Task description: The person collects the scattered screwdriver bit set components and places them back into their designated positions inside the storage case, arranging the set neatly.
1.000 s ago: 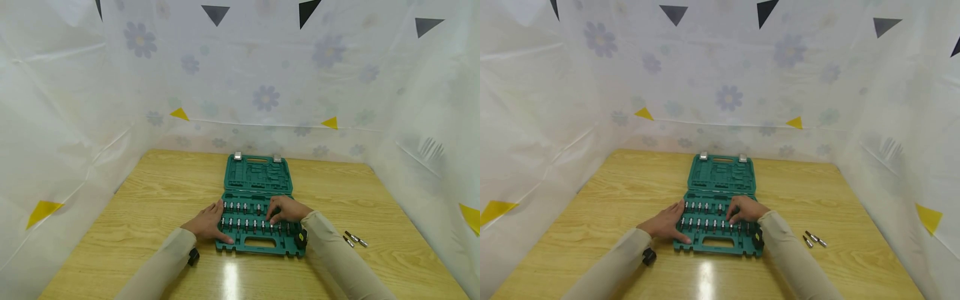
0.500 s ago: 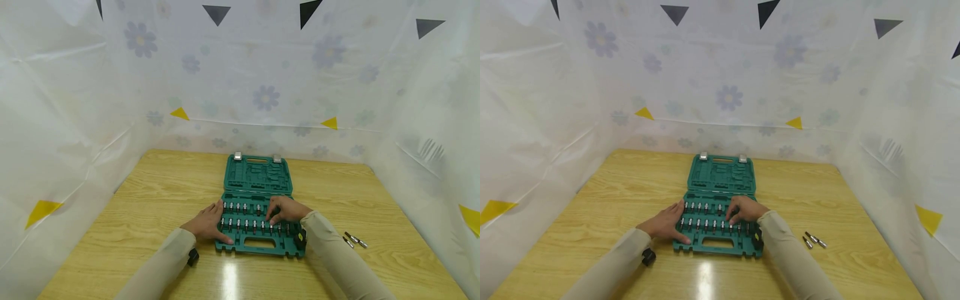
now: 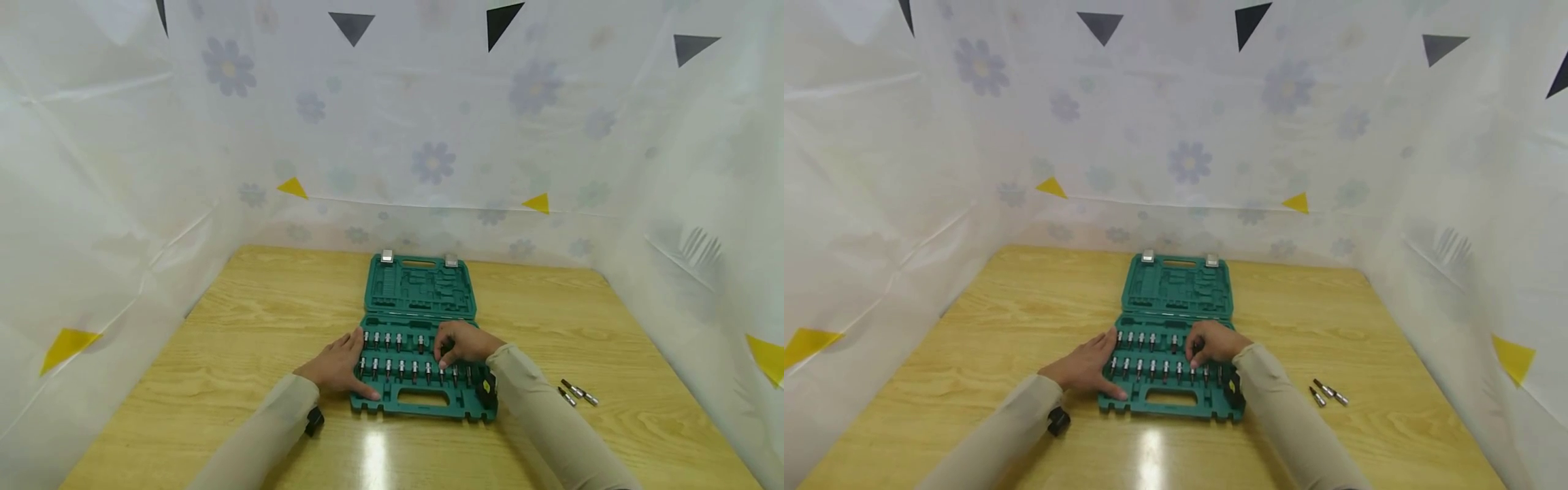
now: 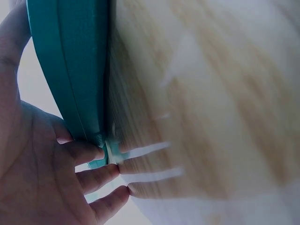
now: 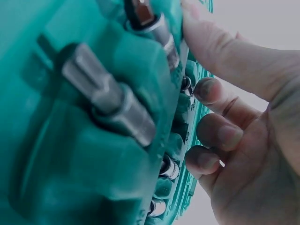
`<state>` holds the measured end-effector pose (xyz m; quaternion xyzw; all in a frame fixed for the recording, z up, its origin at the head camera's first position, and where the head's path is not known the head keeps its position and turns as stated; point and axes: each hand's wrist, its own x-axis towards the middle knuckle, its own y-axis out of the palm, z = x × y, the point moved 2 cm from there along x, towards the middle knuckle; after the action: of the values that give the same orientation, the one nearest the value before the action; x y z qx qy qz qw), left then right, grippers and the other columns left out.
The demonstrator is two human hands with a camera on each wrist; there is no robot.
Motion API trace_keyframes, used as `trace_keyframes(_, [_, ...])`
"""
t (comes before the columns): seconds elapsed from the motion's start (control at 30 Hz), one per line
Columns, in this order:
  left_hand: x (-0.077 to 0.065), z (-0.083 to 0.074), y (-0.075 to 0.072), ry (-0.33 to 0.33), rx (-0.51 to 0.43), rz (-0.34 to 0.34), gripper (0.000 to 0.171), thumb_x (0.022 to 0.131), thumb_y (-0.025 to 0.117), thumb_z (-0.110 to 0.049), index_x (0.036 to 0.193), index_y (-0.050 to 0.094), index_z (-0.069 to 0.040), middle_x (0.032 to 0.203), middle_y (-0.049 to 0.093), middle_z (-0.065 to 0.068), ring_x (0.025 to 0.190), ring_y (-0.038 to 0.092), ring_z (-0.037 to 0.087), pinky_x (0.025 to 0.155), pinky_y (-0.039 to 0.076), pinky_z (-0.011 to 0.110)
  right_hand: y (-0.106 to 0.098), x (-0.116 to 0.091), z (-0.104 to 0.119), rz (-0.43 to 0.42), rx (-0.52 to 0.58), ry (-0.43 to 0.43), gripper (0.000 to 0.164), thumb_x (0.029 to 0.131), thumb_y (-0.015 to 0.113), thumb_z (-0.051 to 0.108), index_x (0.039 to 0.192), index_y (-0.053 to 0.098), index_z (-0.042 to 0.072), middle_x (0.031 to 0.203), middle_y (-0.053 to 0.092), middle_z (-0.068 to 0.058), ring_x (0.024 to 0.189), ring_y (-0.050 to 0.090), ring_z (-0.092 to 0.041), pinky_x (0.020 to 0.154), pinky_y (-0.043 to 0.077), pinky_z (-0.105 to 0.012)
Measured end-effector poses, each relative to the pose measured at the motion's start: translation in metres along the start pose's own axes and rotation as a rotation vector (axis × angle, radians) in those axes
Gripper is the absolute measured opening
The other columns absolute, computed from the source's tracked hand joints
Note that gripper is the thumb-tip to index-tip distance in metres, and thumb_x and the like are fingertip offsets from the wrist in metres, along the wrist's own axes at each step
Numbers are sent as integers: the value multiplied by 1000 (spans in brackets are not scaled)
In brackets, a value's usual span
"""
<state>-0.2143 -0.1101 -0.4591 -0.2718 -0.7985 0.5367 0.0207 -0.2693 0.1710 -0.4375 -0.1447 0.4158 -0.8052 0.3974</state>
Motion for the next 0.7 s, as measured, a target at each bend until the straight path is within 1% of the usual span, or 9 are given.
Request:
trace_keyframes(0.5, [1, 2, 1, 8, 5, 1, 131, 68, 71, -72, 154, 2, -1, 161, 1, 15, 146, 9, 36, 114, 15, 54, 0, 0, 2, 6, -8, 6, 6, 79, 77, 10, 80, 72, 13, 85, 57, 6, 75, 46, -9, 71, 44, -30])
trace_keyframes(0.7, [1, 1, 0, 10, 5, 3, 131, 69, 71, -71, 154, 2, -1, 160, 1, 16, 146, 9, 37, 114, 15, 55, 0, 0, 2, 7, -10, 8, 7, 80, 77, 10, 80, 71, 13, 83, 56, 6, 73, 44, -9, 69, 41, -30])
